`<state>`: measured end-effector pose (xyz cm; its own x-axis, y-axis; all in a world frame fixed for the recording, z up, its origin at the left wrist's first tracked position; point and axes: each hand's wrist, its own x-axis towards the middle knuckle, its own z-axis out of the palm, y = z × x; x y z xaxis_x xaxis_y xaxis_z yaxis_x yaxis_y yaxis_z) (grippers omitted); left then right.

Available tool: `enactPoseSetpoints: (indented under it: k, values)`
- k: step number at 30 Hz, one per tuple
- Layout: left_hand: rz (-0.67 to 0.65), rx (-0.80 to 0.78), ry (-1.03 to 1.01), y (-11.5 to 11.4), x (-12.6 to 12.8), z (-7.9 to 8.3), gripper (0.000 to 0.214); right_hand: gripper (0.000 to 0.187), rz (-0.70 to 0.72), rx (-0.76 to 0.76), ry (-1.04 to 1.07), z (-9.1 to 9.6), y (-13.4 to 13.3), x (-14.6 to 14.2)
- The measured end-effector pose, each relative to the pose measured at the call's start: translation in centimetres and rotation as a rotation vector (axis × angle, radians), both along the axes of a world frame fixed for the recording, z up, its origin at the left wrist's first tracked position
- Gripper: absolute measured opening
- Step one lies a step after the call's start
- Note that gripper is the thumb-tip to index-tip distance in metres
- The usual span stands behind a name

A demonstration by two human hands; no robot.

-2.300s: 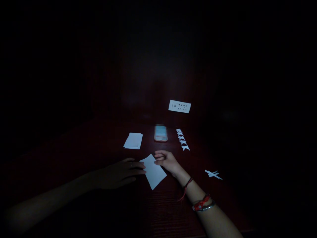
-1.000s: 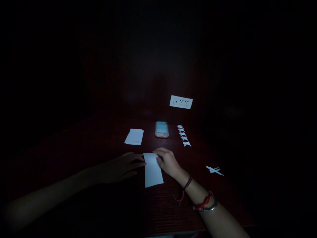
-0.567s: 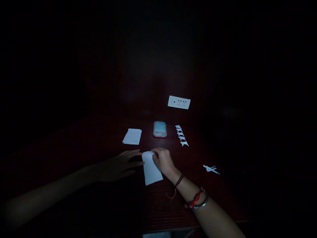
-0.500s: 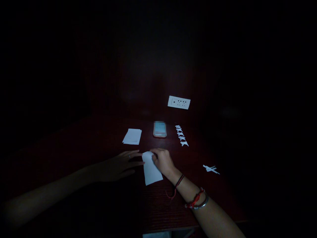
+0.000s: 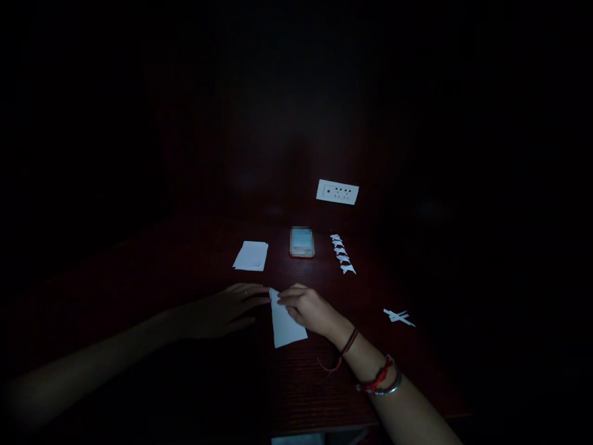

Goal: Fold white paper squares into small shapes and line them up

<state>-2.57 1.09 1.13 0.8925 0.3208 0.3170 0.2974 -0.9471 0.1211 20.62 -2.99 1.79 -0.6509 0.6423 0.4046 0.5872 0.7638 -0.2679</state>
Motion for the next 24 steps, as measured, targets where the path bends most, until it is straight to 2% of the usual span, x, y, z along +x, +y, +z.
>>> enactPoseSetpoints:
  k: [5,13,24]
  values:
    - [0.020,-0.057,0.008,0.04,-0.12,0.11,0.044,0.030,0.015,0.000,-0.003,-0.32,0.12,0.08]
    - [0.065,-0.012,0.032,-0.17,0.12,0.05,0.044,0.028,0.014,0.054,-0.061,-0.74,0.21,0.09]
    - [0.079,0.011,0.086,-0.03,-0.22,-0.24,0.047,0.026,0.027,0.024,-0.026,-0.67,0.28,-0.10]
